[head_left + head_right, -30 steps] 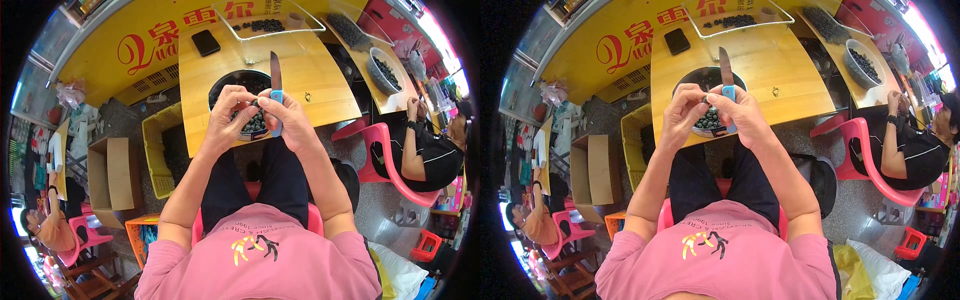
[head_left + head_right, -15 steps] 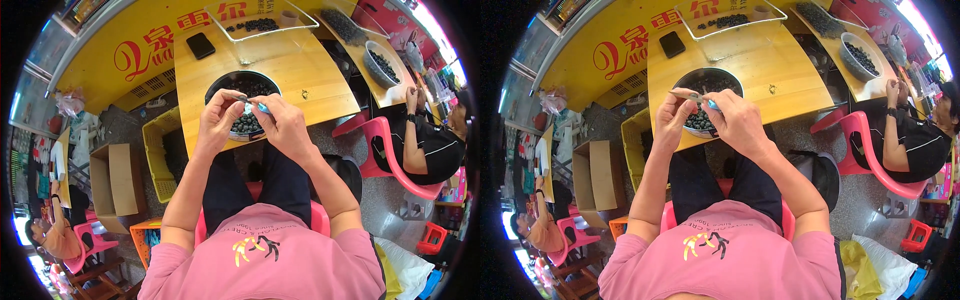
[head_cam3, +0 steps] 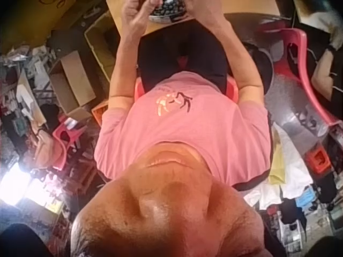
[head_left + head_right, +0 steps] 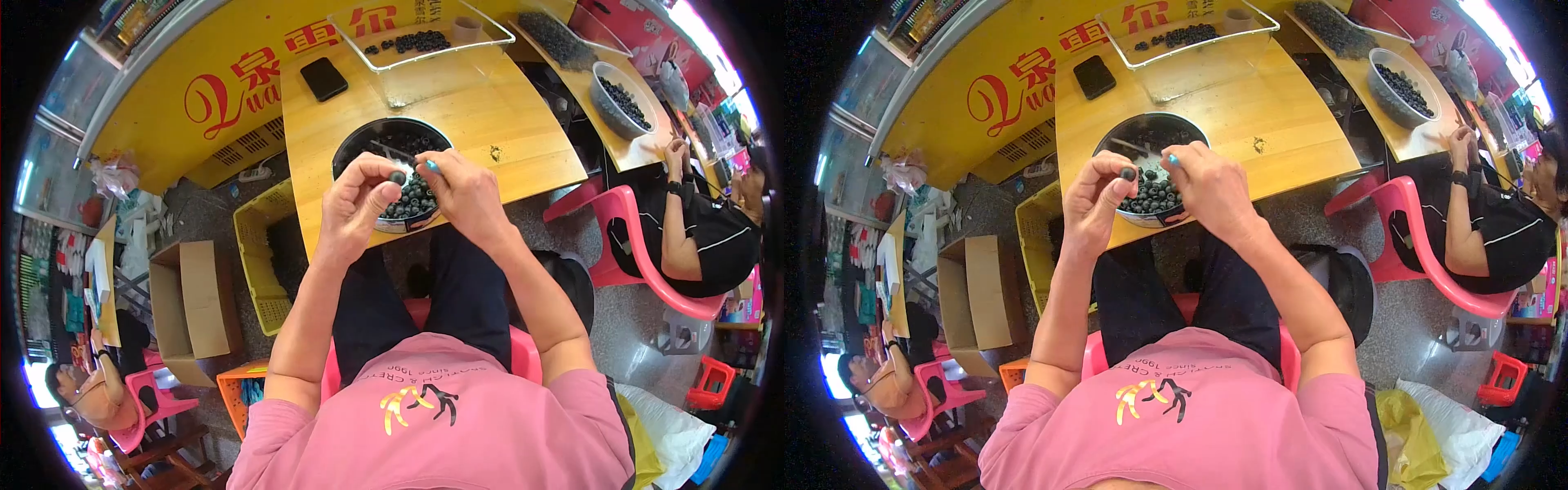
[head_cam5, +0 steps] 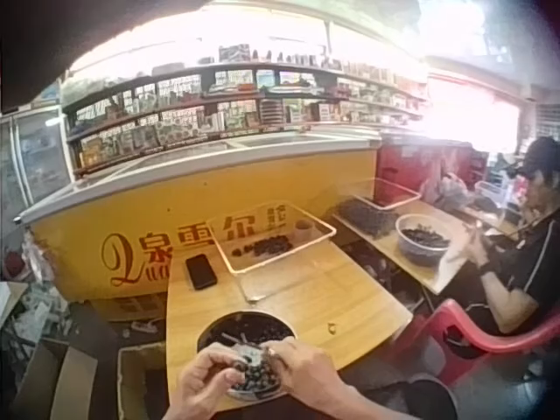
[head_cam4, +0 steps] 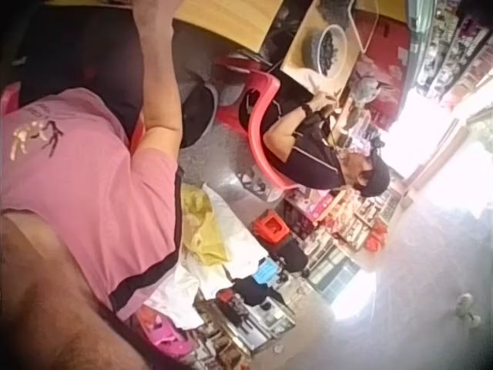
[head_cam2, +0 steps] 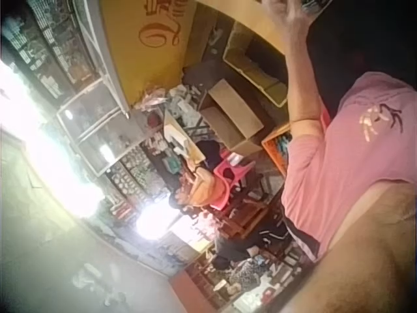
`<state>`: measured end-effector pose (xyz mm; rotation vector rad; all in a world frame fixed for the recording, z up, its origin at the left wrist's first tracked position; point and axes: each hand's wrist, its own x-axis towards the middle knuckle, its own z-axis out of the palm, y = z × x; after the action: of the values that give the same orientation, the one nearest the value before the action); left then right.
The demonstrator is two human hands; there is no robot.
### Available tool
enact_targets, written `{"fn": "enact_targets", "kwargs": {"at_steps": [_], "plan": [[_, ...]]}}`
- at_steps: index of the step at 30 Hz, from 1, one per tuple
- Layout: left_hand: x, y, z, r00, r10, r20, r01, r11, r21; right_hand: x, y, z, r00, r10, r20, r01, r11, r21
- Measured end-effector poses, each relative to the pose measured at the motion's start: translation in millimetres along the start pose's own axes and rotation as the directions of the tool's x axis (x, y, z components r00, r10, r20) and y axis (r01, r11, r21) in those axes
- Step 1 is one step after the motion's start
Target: The recorder uses a small knife to remove pits or process small dark fruits from a bowl.
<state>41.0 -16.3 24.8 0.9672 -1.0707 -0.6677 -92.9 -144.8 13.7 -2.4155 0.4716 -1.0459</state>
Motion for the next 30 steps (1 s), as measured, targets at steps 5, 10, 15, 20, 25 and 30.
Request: {"fn": "enact_targets", "kwargs": {"at_steps": [5, 10, 15, 20, 25, 30], "plan": [[-1, -2, -2, 0.993, -0.086, -0.078, 0.087, 0.996, 0.014, 4, -16, -13, 1.0, 0.004, -0.029, 0.001, 0.981, 0.192], [-1, -6, -2, 0.988, -0.091, -0.122, 0.095, 0.995, 0.026, 4, -33, -17, 0.996, -0.085, 0.028, 0.079, 0.981, 0.176], [0, -6, 1, 0.992, -0.093, -0.08, 0.092, 0.995, -0.025, -1, -27, -13, 0.996, -0.086, -0.009, 0.086, 0.981, 0.175], [-3, -5, -4, 0.995, -0.039, -0.087, 0.043, 0.998, 0.044, 2, -29, -10, 0.994, -0.111, -0.003, 0.11, 0.985, 0.136], [-1, -6, -3, 0.995, -0.064, -0.07, 0.068, 0.996, 0.053, 2, -26, -11, 0.995, -0.096, -0.014, 0.097, 0.99, 0.106], [-1, -3, -2, 0.996, -0.038, -0.076, 0.044, 0.996, 0.083, 3, -28, -11, 0.994, -0.112, -0.007, 0.113, 0.991, 0.074]]}}
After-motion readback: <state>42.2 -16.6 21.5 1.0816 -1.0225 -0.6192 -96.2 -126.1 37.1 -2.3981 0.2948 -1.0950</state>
